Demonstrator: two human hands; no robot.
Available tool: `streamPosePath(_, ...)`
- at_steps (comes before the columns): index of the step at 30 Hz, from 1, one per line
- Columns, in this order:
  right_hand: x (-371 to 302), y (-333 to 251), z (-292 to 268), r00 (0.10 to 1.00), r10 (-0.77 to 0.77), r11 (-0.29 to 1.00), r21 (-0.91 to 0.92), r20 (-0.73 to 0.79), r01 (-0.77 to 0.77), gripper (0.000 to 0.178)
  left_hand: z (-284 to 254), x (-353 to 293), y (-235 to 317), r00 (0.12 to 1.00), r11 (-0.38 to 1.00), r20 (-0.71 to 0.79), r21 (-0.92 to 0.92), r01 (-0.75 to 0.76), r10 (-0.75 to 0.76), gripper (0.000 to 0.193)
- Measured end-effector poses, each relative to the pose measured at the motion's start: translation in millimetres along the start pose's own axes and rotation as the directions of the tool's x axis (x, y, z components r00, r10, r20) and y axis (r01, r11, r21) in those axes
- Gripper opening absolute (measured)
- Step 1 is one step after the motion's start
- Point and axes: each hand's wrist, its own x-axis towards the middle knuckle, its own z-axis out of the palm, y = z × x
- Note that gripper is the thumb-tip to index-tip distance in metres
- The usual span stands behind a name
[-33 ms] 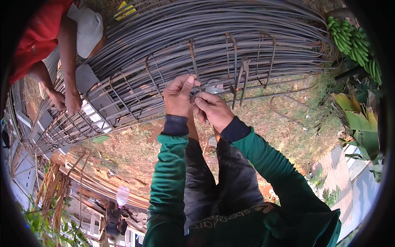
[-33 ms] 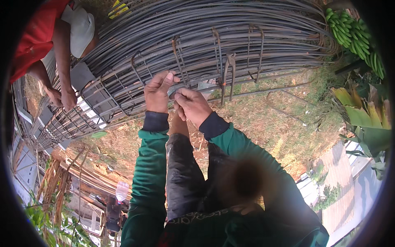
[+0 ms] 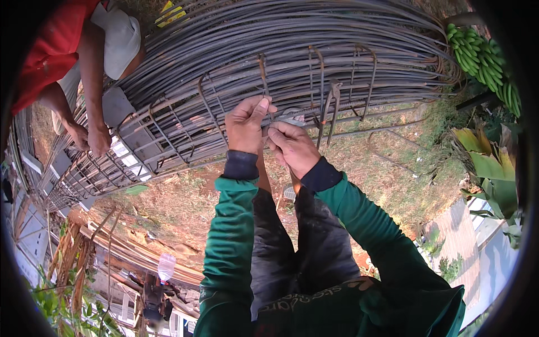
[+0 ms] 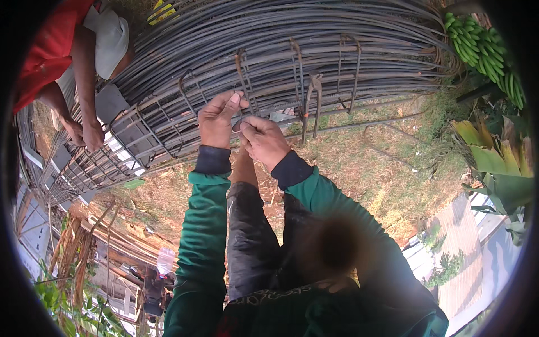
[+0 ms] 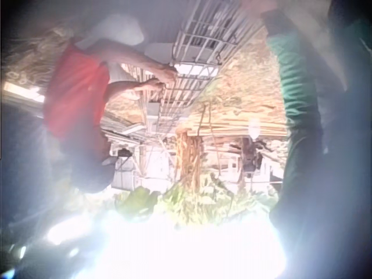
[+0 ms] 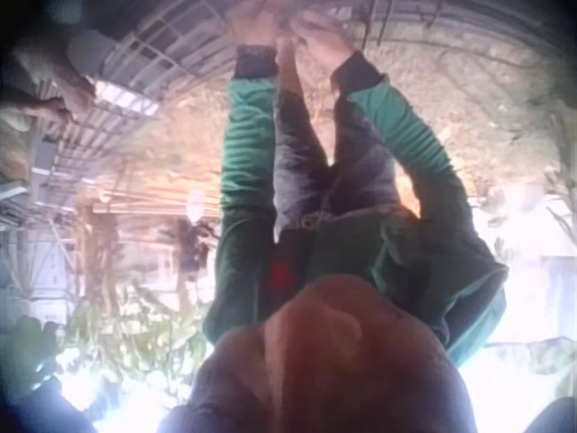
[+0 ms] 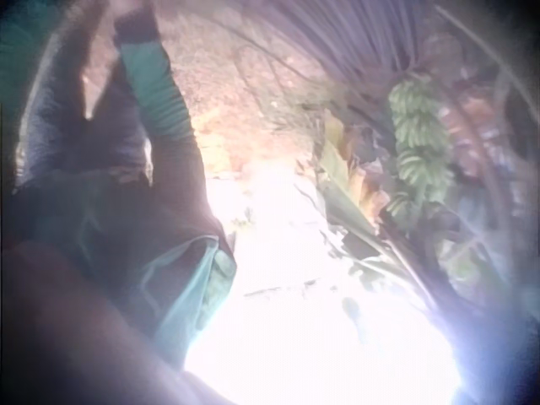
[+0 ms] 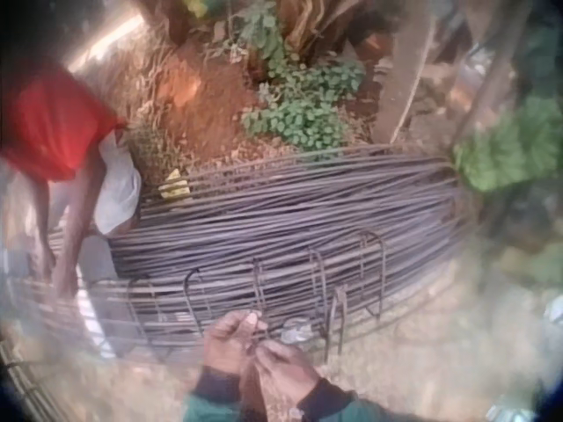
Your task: The person uses pliers to twist wire ties around a cylindrical rebar cage, securing the intersecting steel bars. Two other workers are also seen tying rebar sections nearby. The person works along the length of the cage, moving to different sections to fasten the structure.
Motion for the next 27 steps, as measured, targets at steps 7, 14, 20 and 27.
streamPosePath(7, 53.8, -3.9, -4.5, 0.982, 0.041, 0.990, 0.138, -0.182, -0.016, 0.017, -21.9, 67.8, 31.2, 0.922, 0.551, -0.048, 0.813, -0.187, 0.385, 0.013)
streamPosePath(14, 157.7, 24.0, -31.2, 0.808, -0.513, 0.765, -0.580, -0.290, 0.278, 0.008, -23.1, 142.2, 30.7, 0.989, 0.230, 0.147, 0.962, -0.145, 0.010, 0.024)
streamPosePath(20, 124.2, -7.8, 8.8, 0.702, -0.614, 0.632, -0.757, -0.362, 0.163, 0.016, -33.4, 178.6, -1.9, 0.967, 0.610, 0.210, 0.788, -0.082, -0.142, 0.029)
streamPosePath(27, 130.3, -5.0, 12.9, 0.655, -0.586, 0.654, -0.756, -0.477, 0.035, 0.017, -18.0, 164.1, -6.3, 0.998, 0.704, 0.064, 0.709, -0.039, -0.009, 0.024)
